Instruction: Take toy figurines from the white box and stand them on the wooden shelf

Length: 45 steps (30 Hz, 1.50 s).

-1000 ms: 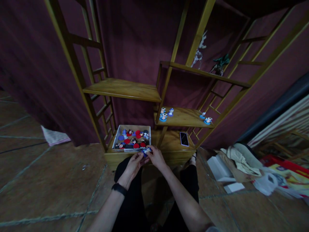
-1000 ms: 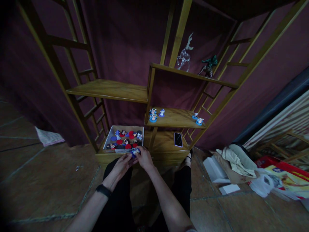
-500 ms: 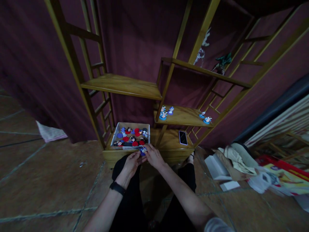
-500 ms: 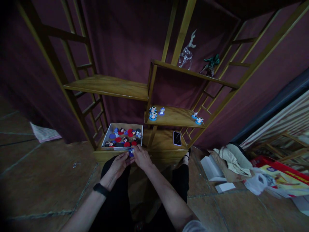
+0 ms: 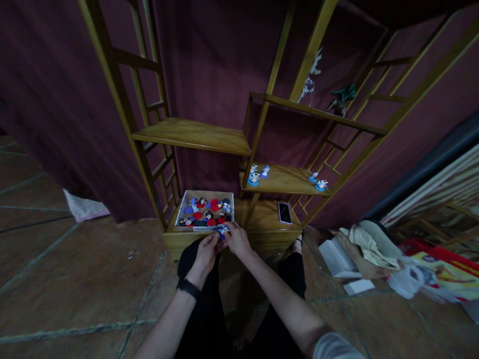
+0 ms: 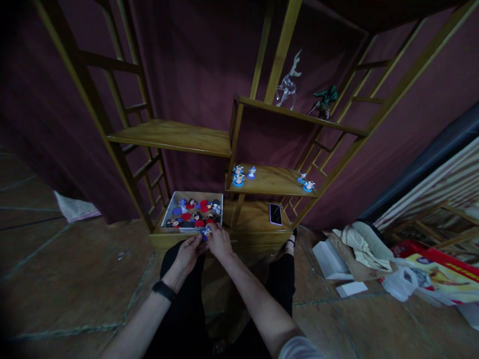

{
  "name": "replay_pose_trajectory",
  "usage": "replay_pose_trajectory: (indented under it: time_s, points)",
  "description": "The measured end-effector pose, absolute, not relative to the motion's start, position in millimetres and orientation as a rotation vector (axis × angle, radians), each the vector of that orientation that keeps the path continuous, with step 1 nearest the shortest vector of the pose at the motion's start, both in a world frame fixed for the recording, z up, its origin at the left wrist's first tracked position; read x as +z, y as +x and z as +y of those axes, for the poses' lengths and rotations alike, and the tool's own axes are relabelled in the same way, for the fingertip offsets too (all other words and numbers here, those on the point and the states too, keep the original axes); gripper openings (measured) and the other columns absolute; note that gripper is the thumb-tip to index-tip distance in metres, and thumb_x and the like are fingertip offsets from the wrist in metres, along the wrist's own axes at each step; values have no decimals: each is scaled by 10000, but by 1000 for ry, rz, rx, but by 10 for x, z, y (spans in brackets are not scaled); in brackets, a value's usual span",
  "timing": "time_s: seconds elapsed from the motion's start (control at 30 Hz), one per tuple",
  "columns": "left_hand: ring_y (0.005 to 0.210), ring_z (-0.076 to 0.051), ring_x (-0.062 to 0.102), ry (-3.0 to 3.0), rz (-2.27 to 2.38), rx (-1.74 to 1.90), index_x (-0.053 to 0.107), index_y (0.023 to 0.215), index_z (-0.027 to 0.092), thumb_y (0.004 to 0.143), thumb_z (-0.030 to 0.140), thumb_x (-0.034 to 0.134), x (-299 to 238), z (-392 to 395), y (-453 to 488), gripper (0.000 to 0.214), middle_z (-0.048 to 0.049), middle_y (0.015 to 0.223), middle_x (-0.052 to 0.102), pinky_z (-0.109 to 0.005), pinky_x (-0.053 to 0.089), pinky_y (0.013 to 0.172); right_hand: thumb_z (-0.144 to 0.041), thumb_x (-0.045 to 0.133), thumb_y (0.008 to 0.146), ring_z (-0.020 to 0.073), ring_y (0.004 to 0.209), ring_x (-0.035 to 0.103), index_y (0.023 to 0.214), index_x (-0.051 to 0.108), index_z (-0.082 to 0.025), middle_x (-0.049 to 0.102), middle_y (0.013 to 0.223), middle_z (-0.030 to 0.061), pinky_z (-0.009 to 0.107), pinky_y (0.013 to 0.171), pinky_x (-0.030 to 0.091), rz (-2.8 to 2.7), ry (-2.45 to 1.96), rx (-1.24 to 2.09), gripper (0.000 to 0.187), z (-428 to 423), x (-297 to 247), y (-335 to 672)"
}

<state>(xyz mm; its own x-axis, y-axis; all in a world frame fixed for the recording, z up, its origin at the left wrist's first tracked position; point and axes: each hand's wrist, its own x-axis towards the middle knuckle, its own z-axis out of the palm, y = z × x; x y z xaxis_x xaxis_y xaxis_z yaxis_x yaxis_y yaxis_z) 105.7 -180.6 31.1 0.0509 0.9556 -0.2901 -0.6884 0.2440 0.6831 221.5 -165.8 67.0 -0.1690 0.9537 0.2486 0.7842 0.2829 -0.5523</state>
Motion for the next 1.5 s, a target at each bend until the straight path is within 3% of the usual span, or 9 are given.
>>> replay_pose_trajectory:
  time_s: [0.3,0.47,0.57,0.87,1.0,1.23,1.5]
  points:
    - [577,-122,617,434,840,1350,594,725,134,633,184,695,256,-1812,1088,145,-4,657,642,-262,515,610,-161,501,792,189,976,566,1144,514,-232,578,1092,64,282,849,413,-1908,-1645,397,359,-1683,637,2135]
    - [627,-151,640,420,809,1309,598,765,133,685,162,648,285,-1831,1059,99,-34,715,666,-314,527,664,-183,509,779,183,989,565,1217,458,-244,574,1129,59,302,856,432,-1808,-1475,562,445,-1734,601,2171]
    - [677,-170,653,392,807,1293,593,798,133,720,133,614,324,-1828,1017,81,-59,756,677,-348,526,705,-194,494,780,157,877,598,1256,404,-247,620,1014,31,292,787,467,-1652,-1368,708,487,-1764,516,2186]
    - [654,-163,652,417,864,1228,563,739,133,728,100,606,373,-1840,1004,55,-53,694,666,-353,522,728,-219,515,750,145,762,567,885,620,-185,623,829,8,266,722,451,-1492,-1353,765,174,-1763,324,2192]
    - [668,-169,655,457,853,1184,566,775,133,736,101,596,394,-1869,1020,58,-57,713,667,-362,521,733,-246,538,741,148,764,564,874,627,-196,631,809,-4,269,722,449,-1429,-1373,791,167,-1741,326,2201]
    - [767,-168,657,590,805,1130,562,1012,164,706,90,625,437,-1812,953,321,-73,872,676,-350,513,769,-283,559,725,153,734,579,818,638,-188,647,773,-5,282,716,454,-1384,-1320,890,155,-1682,301,2258]
    - [674,-147,654,618,910,1175,623,851,111,668,50,656,409,-1629,891,196,-77,776,684,-304,536,708,-306,585,680,152,756,598,773,607,-185,642,780,-3,281,740,457,-1217,-1255,906,154,-1570,152,2218]
